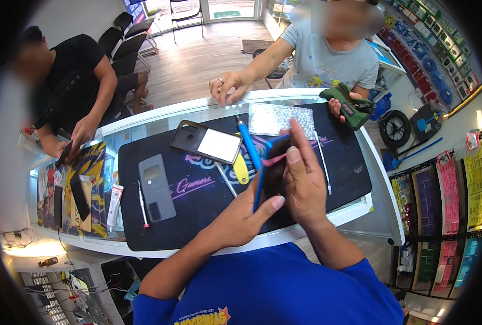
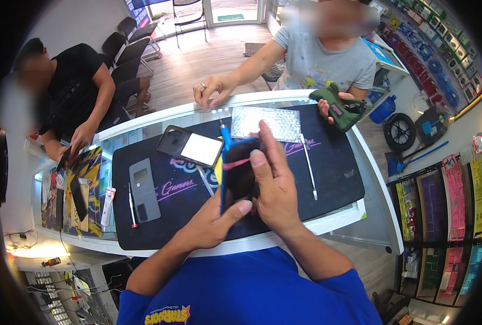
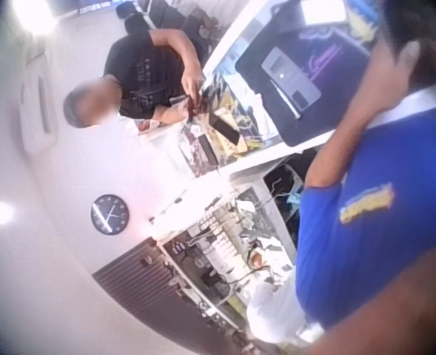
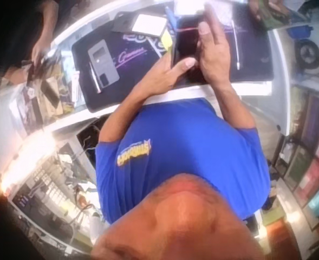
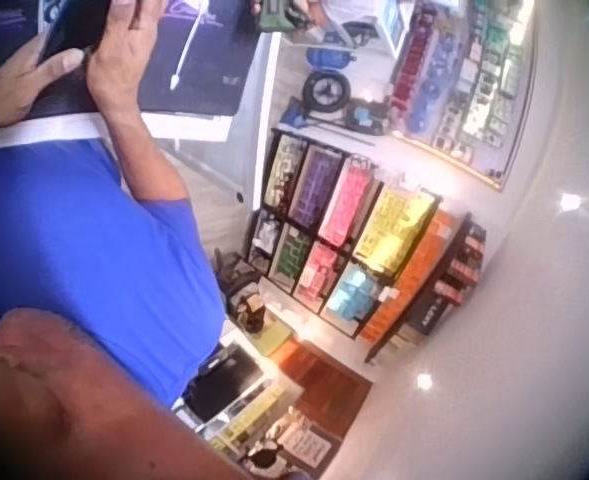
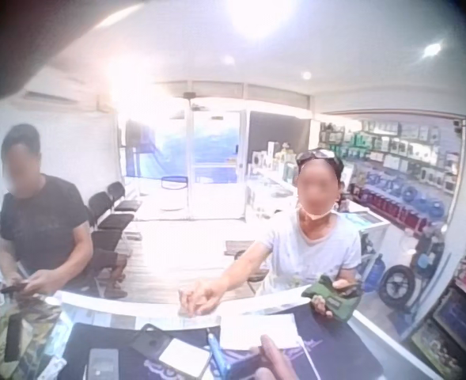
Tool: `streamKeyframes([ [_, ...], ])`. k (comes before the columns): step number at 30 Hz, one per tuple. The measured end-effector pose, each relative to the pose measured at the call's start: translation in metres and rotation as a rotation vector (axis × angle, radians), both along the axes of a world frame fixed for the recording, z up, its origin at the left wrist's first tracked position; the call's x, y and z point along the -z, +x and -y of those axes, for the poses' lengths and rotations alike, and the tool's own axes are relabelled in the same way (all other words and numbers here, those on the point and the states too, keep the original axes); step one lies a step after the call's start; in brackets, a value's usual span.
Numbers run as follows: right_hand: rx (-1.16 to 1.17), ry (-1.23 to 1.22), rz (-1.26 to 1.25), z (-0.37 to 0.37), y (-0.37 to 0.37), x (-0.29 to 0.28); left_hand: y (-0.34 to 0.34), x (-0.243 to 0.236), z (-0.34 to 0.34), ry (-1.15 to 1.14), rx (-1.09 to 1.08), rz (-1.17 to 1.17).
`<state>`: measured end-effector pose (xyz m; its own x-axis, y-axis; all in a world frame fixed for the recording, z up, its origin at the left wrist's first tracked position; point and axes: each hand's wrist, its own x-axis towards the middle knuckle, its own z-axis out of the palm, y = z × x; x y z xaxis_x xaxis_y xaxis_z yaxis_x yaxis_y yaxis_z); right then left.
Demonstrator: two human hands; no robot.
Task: The person processes a transaction by counting cash and writing on a receipt. They then use a soldering iron to work on the back of a smartphone. Finally, they apply a blue protective film to the edges of a different smartphone.
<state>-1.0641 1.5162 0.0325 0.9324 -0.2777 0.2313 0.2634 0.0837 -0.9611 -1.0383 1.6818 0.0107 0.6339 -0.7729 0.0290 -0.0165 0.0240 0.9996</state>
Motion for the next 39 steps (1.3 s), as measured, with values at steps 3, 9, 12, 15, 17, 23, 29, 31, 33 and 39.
streamKeyframes([
  [3, 0.113, -0.710, 0.342, 0.014, 0.004, -0.010, -0.014, -0.016, -0.022, -0.045, -0.043, -0.309],
  [9, 0.016, -1.057, 0.546, 0.001, 0.016, -0.010, -0.035, -0.019, -0.041, 0.008, -0.096, -0.459],
  [12, -0.076, -0.883, 0.226, 0.001, 0.023, -0.030, -0.041, -0.011, -0.055, 0.041, -0.013, -0.326],
  [15, -0.373, -0.213, -0.123, 0.009, 0.025, -0.047, -0.047, -0.012, -0.069, -0.029, 0.078, -0.447],
  [17, -0.367, -0.651, 0.116, 0.004, 0.017, -0.061, -0.051, -0.014, -0.072, -0.096, 0.019, -0.523],
  [23, -0.100, -1.096, 0.519, -0.036, 0.003, -0.022, -0.057, -0.017, -0.078, -0.057, -0.133, -0.505],
  [29, -0.175, -0.781, 0.238, -0.038, 0.016, -0.021, -0.055, -0.010, -0.087, -0.008, -0.156, -0.385],
  [31, -0.373, -0.319, -0.163, -0.029, 0.022, -0.029, -0.050, -0.015, -0.094, 0.011, -0.072, -0.371],
  [33, -0.542, 0.002, -0.361, -0.009, 0.028, -0.033, -0.039, -0.025, -0.109, 0.035, 0.094, -0.444],
  [39, -0.037, -0.421, -0.195, 0.067, 0.036, -0.026, -0.031, -0.031, -0.137, -0.101, 0.062, -0.681],
])
